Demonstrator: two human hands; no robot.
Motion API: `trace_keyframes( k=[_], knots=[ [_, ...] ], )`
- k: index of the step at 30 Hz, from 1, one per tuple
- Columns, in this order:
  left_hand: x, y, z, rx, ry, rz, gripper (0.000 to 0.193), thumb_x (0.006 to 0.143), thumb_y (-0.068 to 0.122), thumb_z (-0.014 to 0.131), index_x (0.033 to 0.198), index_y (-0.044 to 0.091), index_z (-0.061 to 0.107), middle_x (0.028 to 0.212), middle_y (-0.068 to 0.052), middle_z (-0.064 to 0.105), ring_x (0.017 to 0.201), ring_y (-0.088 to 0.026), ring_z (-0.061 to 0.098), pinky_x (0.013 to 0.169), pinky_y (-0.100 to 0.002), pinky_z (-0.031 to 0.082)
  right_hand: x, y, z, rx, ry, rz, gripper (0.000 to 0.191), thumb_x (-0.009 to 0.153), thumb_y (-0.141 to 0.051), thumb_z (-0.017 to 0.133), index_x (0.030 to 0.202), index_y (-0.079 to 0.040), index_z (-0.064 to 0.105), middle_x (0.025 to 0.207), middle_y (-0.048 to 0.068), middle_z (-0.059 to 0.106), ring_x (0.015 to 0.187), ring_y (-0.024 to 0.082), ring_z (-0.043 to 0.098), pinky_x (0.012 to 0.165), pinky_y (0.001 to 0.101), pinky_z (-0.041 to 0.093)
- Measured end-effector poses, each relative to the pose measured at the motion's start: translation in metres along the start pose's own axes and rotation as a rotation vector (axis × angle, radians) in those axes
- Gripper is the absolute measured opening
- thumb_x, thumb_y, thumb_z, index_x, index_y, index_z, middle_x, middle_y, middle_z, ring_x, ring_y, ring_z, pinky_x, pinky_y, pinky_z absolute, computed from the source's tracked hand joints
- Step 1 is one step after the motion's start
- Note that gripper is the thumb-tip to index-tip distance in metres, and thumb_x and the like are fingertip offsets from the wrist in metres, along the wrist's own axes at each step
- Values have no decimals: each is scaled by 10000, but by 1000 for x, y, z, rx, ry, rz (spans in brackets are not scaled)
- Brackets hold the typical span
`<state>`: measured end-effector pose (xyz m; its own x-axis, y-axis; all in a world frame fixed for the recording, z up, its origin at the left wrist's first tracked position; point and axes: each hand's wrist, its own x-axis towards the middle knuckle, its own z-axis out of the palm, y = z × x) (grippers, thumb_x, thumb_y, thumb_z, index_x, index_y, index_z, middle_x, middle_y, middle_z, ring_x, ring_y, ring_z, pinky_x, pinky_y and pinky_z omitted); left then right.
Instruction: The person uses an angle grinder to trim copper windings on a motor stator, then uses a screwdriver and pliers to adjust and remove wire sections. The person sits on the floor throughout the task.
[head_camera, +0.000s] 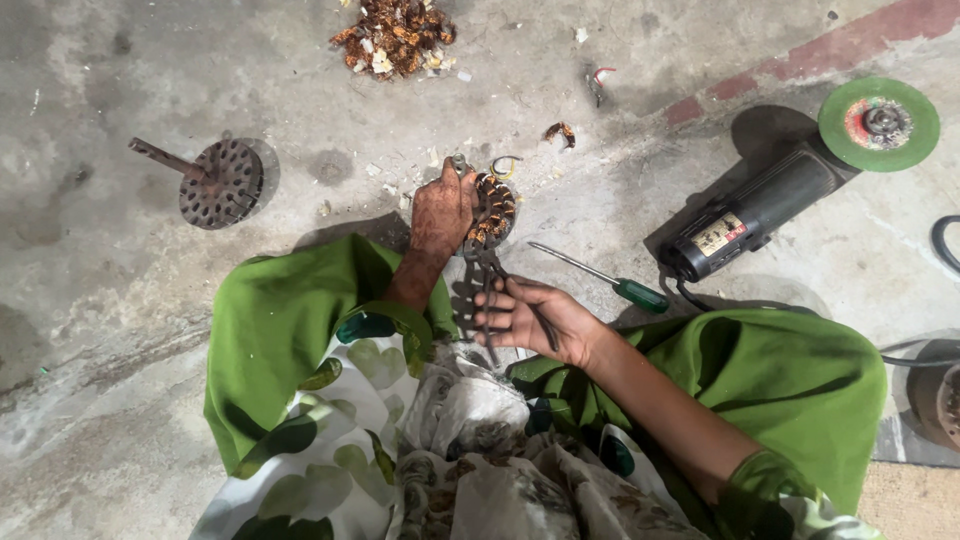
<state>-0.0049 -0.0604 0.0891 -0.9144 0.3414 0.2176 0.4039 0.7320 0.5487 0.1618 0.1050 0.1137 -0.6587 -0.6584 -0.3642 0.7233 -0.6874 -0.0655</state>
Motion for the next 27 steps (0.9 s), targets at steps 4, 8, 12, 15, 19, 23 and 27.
trace_keyframes(
  k=[4,8,12,15,19,23,27],
  knots=[
    [1,2,3,123,-9,30,554,1096,304,487,1352,-187,493,676,-170,668,620,-323,686,645,-450,588,-1,-3,0,-48,-2,-24,133,1120,-221,473,1059,-109,508,1035,110,620,902,239,588,812,429,532],
    [4,7,4,229,-96,-11,561,1096,332,487,1368,-159,488,602,-148,650,550,-310,661,624,-440,582,-4,-6,23,-190,210,6,227,1092,-286,430,942,-116,419,864,79,573,708,165,489,681,373,521],
    [4,17,3,245,-158,-59,583,1076,367,470,1383,-128,484,591,-127,651,523,-276,651,570,-423,569,-6,-5,51,-400,355,-38,151,1083,-251,395,1006,-124,421,805,62,564,652,162,506,556,345,481],
    [3,22,3,207,-236,-171,590,1066,385,453,1417,-89,464,587,-125,650,513,-275,652,525,-424,568,-4,-5,64,-586,548,-24,176,1084,-242,381,1065,-81,449,790,67,561,629,173,544,534,346,515],
    [-2,20,5,253,-111,-104,574,1111,380,471,1406,-113,483,616,-142,654,547,-288,660,558,-428,573,2,-1,66,-800,651,-25,260,1077,-253,390,1142,-23,491,789,73,574,606,177,583,521,345,552],
    [-4,20,11,272,-96,-119,574,1079,406,469,1394,-74,501,628,-161,672,584,-318,687,579,-454,580,5,5,60,-982,685,-44,314,1080,-248,412,1129,56,477,778,94,561,582,207,549,493,383,528],
    [0,23,11,293,-128,-106,594,1077,413,452,1407,-80,491,640,-162,685,603,-322,703,609,-449,590,6,1,55,-1167,694,56,242,1062,-172,403,1191,12,495,819,120,622,636,213,621,554,376,575]
  ],
)
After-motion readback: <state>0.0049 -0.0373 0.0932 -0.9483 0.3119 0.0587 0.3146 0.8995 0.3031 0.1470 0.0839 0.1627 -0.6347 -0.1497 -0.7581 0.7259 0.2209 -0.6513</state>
